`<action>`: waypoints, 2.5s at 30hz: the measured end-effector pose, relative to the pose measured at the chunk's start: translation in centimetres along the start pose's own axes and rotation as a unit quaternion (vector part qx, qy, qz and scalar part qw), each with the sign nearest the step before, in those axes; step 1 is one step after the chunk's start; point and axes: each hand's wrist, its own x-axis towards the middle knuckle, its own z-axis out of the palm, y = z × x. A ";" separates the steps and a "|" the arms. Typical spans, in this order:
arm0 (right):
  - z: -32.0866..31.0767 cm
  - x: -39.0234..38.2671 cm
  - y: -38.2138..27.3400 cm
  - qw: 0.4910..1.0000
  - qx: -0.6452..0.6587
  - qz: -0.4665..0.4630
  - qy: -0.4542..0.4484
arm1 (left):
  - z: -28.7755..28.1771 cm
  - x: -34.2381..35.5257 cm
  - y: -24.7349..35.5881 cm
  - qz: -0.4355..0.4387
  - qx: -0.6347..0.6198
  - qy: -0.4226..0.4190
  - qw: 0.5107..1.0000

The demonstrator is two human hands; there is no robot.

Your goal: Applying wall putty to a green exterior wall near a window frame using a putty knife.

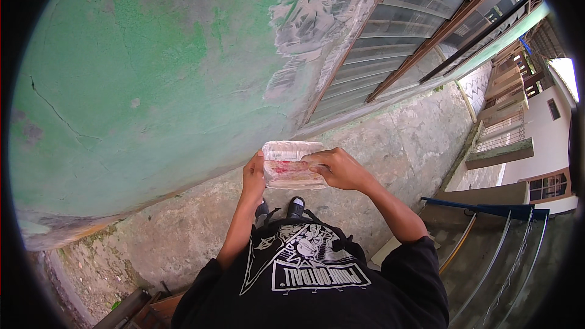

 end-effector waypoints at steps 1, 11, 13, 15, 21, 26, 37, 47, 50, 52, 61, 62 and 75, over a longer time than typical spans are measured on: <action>0.0 -0.1 0.0 1.000 0.006 -0.002 0.001 | 0.0 -0.1 -0.1 -0.001 0.001 -0.001 1.000; -0.9 -0.3 0.3 0.999 0.007 0.038 -0.009 | 0.0 -0.3 -0.6 -0.037 -0.004 -0.001 0.999; -0.7 -0.2 1.3 0.998 0.042 0.038 -0.003 | 0.0 -0.5 -0.4 -0.045 -0.009 -0.009 0.999; -0.4 -0.4 2.3 0.998 0.050 0.020 0.021 | 0.4 -1.3 0.8 -0.100 0.018 0.004 0.995; -2.3 0.1 1.6 0.989 0.105 0.090 0.047 | -0.5 -1.3 0.8 -0.107 0.014 -0.009 0.994; -2.9 0.6 0.5 0.990 0.110 0.093 0.006 | -0.6 -1.5 0.7 -0.115 0.009 -0.007 0.993; 0.2 0.0 2.1 0.996 0.085 0.019 0.011 | -0.8 -1.8 1.1 -0.121 0.012 -0.014 0.992; -0.4 0.4 1.4 0.994 0.072 0.075 0.043 | -0.9 -1.4 1.7 -0.106 0.011 -0.013 0.994; -0.1 0.0 1.3 0.995 0.035 0.082 0.048 | -1.0 -0.9 1.0 -0.068 0.012 -0.027 0.997; 0.6 -0.1 1.7 0.997 -0.034 0.032 0.054 | -1.0 -0.4 0.4 -0.043 0.008 -0.035 0.998; 0.8 0.1 1.3 0.999 0.011 0.051 0.009 | -1.5 1.7 -1.0 -0.031 0.025 -0.038 0.998; 0.7 0.1 1.2 0.999 0.012 0.051 0.010 | -1.3 1.7 -1.0 -0.035 0.024 -0.026 0.999; 0.1 -0.5 2.4 0.990 0.087 0.110 0.011 | 0.8 1.3 0.2 -0.064 0.023 -0.006 0.998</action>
